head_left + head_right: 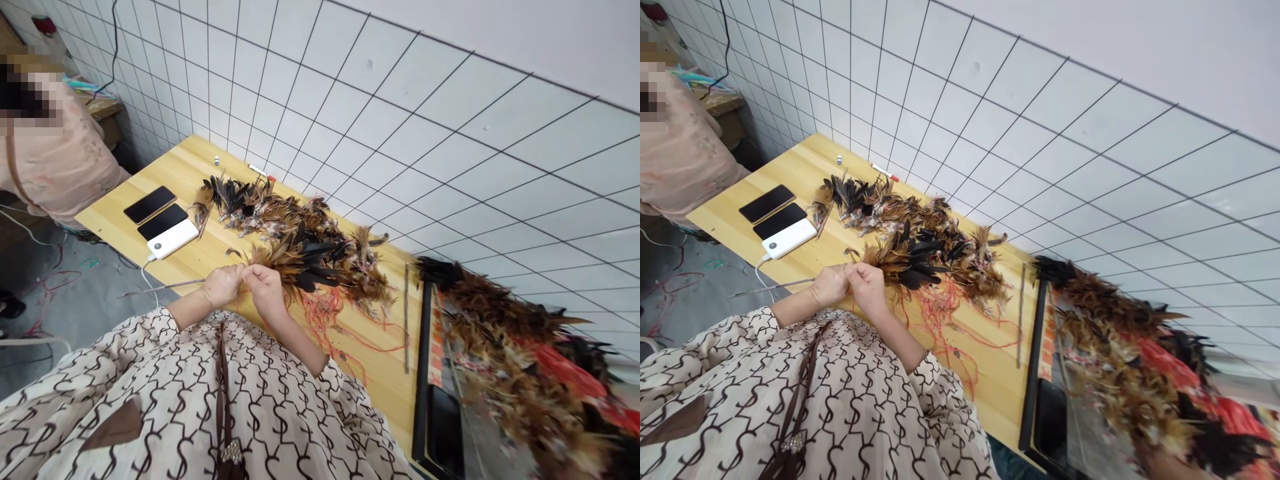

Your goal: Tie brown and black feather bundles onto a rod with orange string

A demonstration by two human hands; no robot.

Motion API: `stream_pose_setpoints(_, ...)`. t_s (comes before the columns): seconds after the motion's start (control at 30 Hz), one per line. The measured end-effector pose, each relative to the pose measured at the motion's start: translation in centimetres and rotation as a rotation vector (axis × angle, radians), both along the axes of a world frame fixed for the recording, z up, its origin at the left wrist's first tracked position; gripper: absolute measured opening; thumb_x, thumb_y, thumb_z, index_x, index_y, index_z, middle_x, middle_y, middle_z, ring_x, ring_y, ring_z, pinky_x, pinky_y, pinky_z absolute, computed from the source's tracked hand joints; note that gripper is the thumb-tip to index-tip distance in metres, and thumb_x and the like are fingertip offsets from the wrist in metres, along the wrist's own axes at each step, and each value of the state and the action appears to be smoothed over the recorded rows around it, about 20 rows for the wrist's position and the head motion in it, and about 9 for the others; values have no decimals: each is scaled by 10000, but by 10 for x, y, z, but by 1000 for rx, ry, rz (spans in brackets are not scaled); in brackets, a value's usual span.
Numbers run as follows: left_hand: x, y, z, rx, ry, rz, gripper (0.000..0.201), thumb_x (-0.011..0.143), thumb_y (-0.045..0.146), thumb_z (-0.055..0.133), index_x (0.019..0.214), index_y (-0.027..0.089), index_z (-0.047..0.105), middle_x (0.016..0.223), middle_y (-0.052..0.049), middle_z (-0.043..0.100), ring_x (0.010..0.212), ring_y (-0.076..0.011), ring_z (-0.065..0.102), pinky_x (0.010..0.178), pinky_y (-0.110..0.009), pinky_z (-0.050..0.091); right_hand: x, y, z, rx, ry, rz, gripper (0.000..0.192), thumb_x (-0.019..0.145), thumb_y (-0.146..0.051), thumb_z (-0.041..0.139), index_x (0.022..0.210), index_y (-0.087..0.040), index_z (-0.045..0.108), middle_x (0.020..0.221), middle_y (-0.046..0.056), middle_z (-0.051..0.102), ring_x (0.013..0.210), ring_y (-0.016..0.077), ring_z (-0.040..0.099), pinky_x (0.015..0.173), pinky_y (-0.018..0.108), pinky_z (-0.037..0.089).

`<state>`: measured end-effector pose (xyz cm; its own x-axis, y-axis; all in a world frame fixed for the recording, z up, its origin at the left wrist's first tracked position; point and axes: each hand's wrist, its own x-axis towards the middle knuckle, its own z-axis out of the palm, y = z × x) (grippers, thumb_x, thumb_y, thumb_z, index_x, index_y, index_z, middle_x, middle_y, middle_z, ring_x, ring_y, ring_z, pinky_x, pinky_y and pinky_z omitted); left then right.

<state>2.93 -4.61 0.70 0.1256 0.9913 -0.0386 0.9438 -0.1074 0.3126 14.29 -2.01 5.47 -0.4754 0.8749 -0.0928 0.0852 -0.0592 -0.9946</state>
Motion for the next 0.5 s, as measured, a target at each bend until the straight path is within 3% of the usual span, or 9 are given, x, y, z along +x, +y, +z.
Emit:
stream_pose_setpoints(0.13,-3,3,10,-78,102,-20,216,831,141,395,938,99,578,819,-136,660,781,-219,661,680,-303,509,3,8,3,90,-142,74,240,731,-312,472,528,-186,485,496,-31,421,493,95,354,507,227,327)
stream_pose_setpoints(0.27,-10,8,22,-139,211,-70,233,855,134,372,972,85,566,850,-163,655,788,-241,665,652,-316,500,11,26,21,437,-539,321,237,762,-229,507,537,-193,573,485,-16,492,503,111,404,528,239,283)
stream_pose_setpoints(0.4,-15,10,30,-142,261,-243,238,855,113,366,976,75,567,814,-159,652,782,-241,656,654,-328,500,15,49,44,657,-797,507,186,768,-212,580,615,-230,683,612,23,650,598,148,525,556,258,282)
stream_pose_setpoints(0.5,-18,9,39,-87,252,-404,230,850,110,381,974,82,572,785,-139,649,765,-222,643,664,-323,500,16,71,51,703,-809,519,197,769,-228,623,586,-231,696,647,29,681,638,161,568,566,264,290)
